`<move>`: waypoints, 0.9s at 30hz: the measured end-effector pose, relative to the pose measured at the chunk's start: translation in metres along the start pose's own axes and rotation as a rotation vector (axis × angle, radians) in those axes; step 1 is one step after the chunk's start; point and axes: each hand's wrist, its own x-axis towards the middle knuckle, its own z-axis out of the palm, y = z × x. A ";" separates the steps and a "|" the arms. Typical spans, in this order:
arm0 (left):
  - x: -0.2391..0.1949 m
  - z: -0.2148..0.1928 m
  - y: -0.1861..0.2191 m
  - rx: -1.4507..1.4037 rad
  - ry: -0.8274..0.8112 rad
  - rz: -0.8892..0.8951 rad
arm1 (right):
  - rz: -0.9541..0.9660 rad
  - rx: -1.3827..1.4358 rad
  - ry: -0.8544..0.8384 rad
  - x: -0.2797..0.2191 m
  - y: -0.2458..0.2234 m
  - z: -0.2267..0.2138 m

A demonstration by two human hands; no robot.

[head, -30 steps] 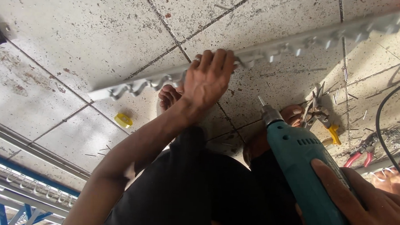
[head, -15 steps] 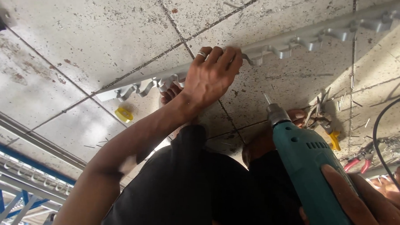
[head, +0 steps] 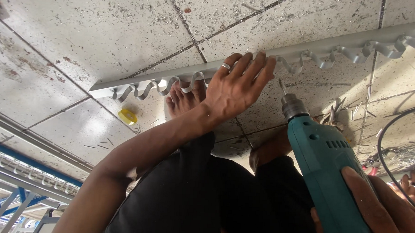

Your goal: Drilling holes into a metal track with hooks using a power drill while working on the floor.

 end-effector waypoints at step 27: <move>0.018 0.024 -0.006 0.002 0.291 0.056 | -0.019 -0.068 -0.018 0.034 0.006 -0.010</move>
